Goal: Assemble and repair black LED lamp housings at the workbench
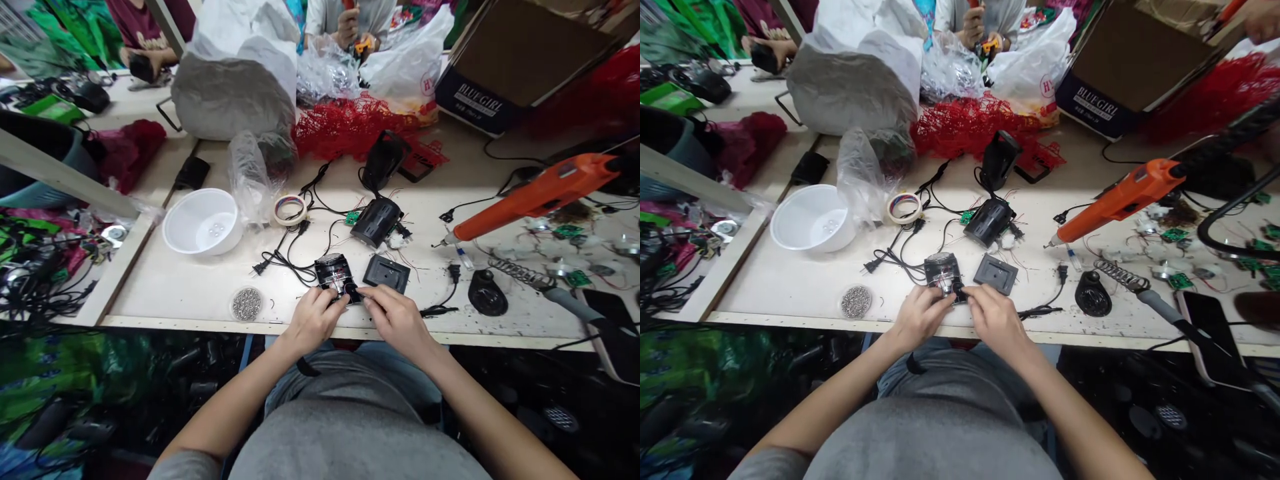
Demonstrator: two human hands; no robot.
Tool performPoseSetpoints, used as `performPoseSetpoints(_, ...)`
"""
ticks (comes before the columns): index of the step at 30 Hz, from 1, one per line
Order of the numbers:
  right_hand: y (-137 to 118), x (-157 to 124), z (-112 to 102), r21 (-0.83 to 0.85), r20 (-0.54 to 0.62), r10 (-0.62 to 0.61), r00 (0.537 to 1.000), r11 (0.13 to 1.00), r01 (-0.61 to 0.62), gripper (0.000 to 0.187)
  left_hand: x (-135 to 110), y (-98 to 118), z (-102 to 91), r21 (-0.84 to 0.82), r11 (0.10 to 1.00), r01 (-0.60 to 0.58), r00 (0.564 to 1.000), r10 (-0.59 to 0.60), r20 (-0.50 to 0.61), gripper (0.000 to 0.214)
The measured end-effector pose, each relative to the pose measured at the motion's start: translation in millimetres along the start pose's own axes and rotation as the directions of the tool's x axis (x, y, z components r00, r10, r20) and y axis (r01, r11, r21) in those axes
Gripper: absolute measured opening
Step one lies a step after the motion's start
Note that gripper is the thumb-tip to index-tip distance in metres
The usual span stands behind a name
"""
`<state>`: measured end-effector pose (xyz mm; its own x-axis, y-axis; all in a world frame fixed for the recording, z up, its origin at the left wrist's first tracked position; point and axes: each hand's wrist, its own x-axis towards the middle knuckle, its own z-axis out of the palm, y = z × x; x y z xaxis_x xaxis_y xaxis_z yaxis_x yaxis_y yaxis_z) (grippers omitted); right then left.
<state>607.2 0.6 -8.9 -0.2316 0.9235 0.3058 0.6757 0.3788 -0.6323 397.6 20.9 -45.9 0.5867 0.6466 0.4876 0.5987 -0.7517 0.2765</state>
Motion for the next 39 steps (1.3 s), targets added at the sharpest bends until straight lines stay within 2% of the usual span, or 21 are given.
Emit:
performPoseSetpoints(3,-0.2,5.1,-1.4,0.087,0.035,0.111,0.993,0.99,-0.114,0.023,-0.2,0.0,2.5,-0.023,1.0,-0.014,1.0,0.014,-0.002,0.025)
performPoseSetpoints(7,2.4,9.1,-2.1,0.208,0.137,0.267,0.954,0.934,-0.292,0.022,-1.0,1.2,6.1,-0.034,0.999,0.002,1.0,-0.001,0.021,0.026)
performPoseSetpoints(9,3.5,9.1,-0.2,0.137,0.086,0.24,0.967,0.959,-0.25,0.02,-0.5,2.1,6.6,-0.043,0.999,0.013,0.999,-0.011,0.03,0.026)
performPoseSetpoints(11,3.1,7.5,3.1,-0.002,0.01,0.138,0.99,0.99,-0.138,0.019,0.8,3.0,5.8,-0.058,0.998,0.012,1.0,-0.011,0.027,0.026)
performPoseSetpoints(15,-2.5,2.6,9.8,-0.179,-0.047,-0.004,0.999,0.984,-0.004,0.017,3.9,4.7,3.7,-0.047,0.999,-0.007,1.0,0.007,-0.01,0.026)
performPoseSetpoints(18,-6.8,1.6,11.1,-0.18,-0.043,0.021,0.999,0.983,-0.028,0.016,4.3,5.7,4.4,-0.035,0.999,-0.006,1.0,0.005,-0.01,0.027)
performPoseSetpoints(21,-9.3,5.4,9.2,-0.018,0.006,0.193,0.981,0.981,-0.193,0.016,3.8,5.8,5.8,-0.043,0.999,0.004,1.0,-0.003,0.029,0.028)
performPoseSetpoints(22,-10.2,7.6,8.2,0.085,0.05,0.304,0.951,0.948,-0.307,0.015,3.8,5.5,5.9,-0.045,0.999,0.005,0.999,-0.003,0.039,0.028)
performPoseSetpoints(23,-11.4,10.2,7.2,0.204,0.114,0.427,0.897,0.874,-0.442,0.016,3.9,5.1,5.6,-0.049,0.999,0.002,0.999,0.0,0.042,0.028)
performPoseSetpoints(25,-14.7,15.3,5.5,0.43,0.286,0.62,0.73,0.598,-0.676,0.025,4.7,3.8,4.2,-0.063,0.998,-0.017,0.999,0.019,0.029,0.027)
performPoseSetpoints(26,-16.8,17.3,5.0,0.513,0.366,0.667,0.649,0.437,-0.738,0.033,5.2,3.0,3.1,-0.075,0.997,-0.027,0.999,0.028,0.021,0.027)
performPoseSetpoints(27,-19.0,18.5,4.9,0.573,0.424,0.687,0.591,0.301,-0.762,0.04,5.8,2.3,1.9,-0.085,0.996,-0.033,0.999,0.035,0.017,0.026)
performPoseSetpoints(28,-21.1,18.8,5.2,0.613,0.457,0.693,0.558,0.21,-0.762,0.045,6.3,1.6,0.8,-0.096,0.995,-0.038,0.999,0.039,0.016,0.025)
performPoseSetpoints(29,-22.8,18.0,6.1,0.637,0.464,0.695,0.548,0.168,-0.752,0.048,6.8,1.0,-0.2,-0.105,0.994,-0.042,0.999,0.043,0.016,0.025)
performPoseSetpoints(30,-23.9,16.2,7.4,0.647,0.454,0.696,0.556,0.171,-0.743,0.049,7.2,0.6,-1.1,-0.113,0.993,-0.045,0.999,0.047,0.015,0.024)
performPoseSetpoints(31,-24.3,13.5,9.0,0.642,0.428,0.693,0.58,0.218,-0.735,0.049,7.5,0.3,-1.7,-0.121,0.991,-0.049,0.999,0.051,0.012,0.023)
performPoseSetpoints(32,-23.7,10.3,10.8,0.621,0.383,0.682,0.623,0.309,-0.72,0.047,7.7,0.1,-2.1,-0.129,0.99,-0.053,0.999,0.054,0.005,0.023)
performPoseSetpoints(34,-20.4,3.1,13.8,0.503,0.24,0.592,0.769,0.602,-0.62,0.038,8.0,0.2,-2.3,-0.143,0.989,-0.047,0.999,0.046,-0.014,0.023)
performPoseSetpoints(36,-15.6,-3.0,15.8,0.275,0.093,0.358,0.929,0.888,-0.37,0.028,8.4,0.4,-1.9,-0.154,0.988,-0.032,0.999,0.028,-0.026,0.022)
performPoseSetpoints(37,-13.2,-5.2,16.6,0.139,0.047,0.207,0.977,0.968,-0.211,0.025,8.5,0.5,-1.6,-0.157,0.987,-0.026,0.999,0.022,-0.029,0.021)
performPoseSetpoints(39,-9.3,-8.3,18.1,-0.081,0.019,-0.034,0.999,0.996,0.036,0.024,8.7,0.5,-1.0,-0.162,0.986,-0.024,0.999,0.019,-0.033,0.021)
